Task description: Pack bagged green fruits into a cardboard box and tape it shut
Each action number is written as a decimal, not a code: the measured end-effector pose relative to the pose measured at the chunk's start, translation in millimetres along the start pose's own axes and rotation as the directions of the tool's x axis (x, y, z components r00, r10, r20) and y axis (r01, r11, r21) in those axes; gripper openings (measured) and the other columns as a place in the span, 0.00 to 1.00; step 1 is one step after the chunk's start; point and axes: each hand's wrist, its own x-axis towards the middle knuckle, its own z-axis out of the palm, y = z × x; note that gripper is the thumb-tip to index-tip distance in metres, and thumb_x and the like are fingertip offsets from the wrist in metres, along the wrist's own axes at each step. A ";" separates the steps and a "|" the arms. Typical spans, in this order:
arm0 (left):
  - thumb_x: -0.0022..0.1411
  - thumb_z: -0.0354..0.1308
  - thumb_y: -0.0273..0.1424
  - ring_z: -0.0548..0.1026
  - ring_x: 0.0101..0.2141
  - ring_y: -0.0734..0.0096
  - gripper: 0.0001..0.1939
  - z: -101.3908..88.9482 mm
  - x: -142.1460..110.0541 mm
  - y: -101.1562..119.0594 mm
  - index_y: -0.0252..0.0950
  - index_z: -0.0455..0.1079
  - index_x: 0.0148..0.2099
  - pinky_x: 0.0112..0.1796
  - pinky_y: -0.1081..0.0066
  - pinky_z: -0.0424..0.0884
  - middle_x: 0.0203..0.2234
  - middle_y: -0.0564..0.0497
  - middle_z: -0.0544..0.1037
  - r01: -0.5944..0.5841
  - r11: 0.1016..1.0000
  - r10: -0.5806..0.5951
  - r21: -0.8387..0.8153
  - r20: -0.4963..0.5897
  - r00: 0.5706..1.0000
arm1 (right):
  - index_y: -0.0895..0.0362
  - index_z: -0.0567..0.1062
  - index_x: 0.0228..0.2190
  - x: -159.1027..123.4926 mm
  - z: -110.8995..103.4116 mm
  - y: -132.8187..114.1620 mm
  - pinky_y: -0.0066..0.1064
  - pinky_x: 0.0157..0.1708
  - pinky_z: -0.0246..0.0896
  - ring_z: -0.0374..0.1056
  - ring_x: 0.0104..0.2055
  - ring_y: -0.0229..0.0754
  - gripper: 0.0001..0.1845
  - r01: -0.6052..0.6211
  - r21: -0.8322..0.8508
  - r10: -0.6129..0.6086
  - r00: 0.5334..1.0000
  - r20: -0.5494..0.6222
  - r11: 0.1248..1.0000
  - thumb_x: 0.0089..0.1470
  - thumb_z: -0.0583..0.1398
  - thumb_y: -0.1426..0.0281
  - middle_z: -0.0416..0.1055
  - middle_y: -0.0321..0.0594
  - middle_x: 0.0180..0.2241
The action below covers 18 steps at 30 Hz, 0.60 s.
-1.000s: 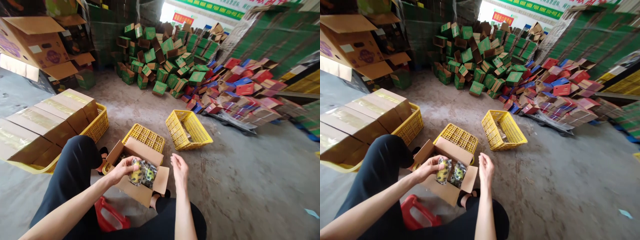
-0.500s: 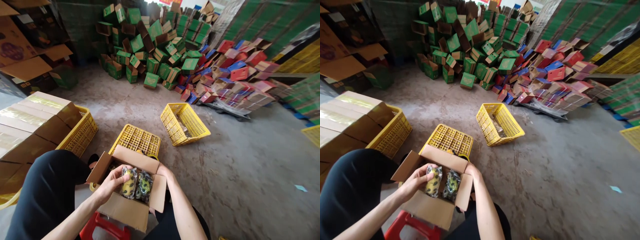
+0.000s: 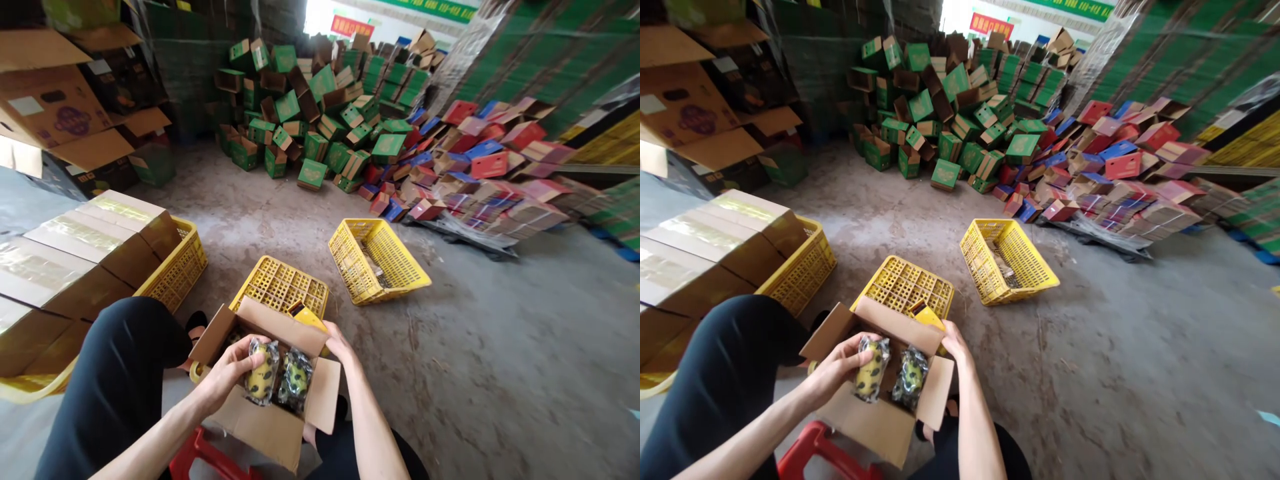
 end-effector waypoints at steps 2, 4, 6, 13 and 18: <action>0.56 0.75 0.45 0.78 0.36 0.66 0.27 -3.0 -3.5 1.5 0.39 0.76 0.53 0.37 0.70 0.72 0.41 0.47 0.81 -0.004 0.999 0.004 -0.040 -0.009 1.000 | 0.59 0.82 0.24 -5.2 -14.4 -8.8 0.34 0.25 0.66 0.72 0.23 0.47 0.17 -0.056 0.011 0.055 0.996 0.063 0.998 0.39 0.74 0.58 0.77 0.37 0.20; 0.57 0.75 0.44 0.79 0.38 0.66 0.27 -3.2 -6.2 4.2 0.39 0.75 0.55 0.38 0.70 0.72 0.41 0.47 0.81 -0.012 0.996 0.012 -0.084 -0.005 1.000 | 0.59 0.82 0.27 -14.1 -31.4 -19.0 0.35 0.26 0.66 0.72 0.24 0.47 0.19 -0.083 0.045 0.079 0.994 0.072 0.996 0.42 0.72 0.55 0.79 0.40 0.23; 0.57 0.75 0.44 0.79 0.38 0.66 0.28 0.6 -8.3 7.4 0.40 0.74 0.55 0.39 0.70 0.73 0.42 0.48 0.81 -0.022 0.992 0.023 -0.121 0.008 1.000 | 0.58 0.82 0.31 -27.7 -50.1 -30.3 0.37 0.30 0.69 0.74 0.28 0.47 0.22 -0.073 0.107 0.071 0.997 0.022 0.992 0.46 0.69 0.51 0.81 0.41 0.27; 0.55 0.74 0.38 0.80 0.34 0.67 0.21 40.1 -6.5 12.5 0.37 0.75 0.48 0.37 0.71 0.74 0.37 0.48 0.81 -0.033 0.966 0.066 -0.255 0.124 0.990 | 0.48 0.64 0.11 -109.3 -92.3 -54.9 0.42 0.33 0.73 0.51 0.12 0.35 0.32 -0.095 0.497 0.070 0.995 0.070 0.862 0.52 0.61 0.40 0.54 0.29 0.10; 0.53 0.68 0.35 0.80 0.33 0.62 0.15 50.0 -0.3 24.8 0.34 0.77 0.42 0.30 0.69 0.75 0.36 0.44 0.82 0.131 0.968 -0.057 -0.212 0.323 0.945 | 0.47 0.63 0.09 -160.5 -83.9 -46.1 0.40 0.18 0.63 0.50 0.10 0.37 0.36 -0.135 0.411 0.075 0.985 0.158 0.901 0.49 0.59 0.35 0.52 0.33 0.08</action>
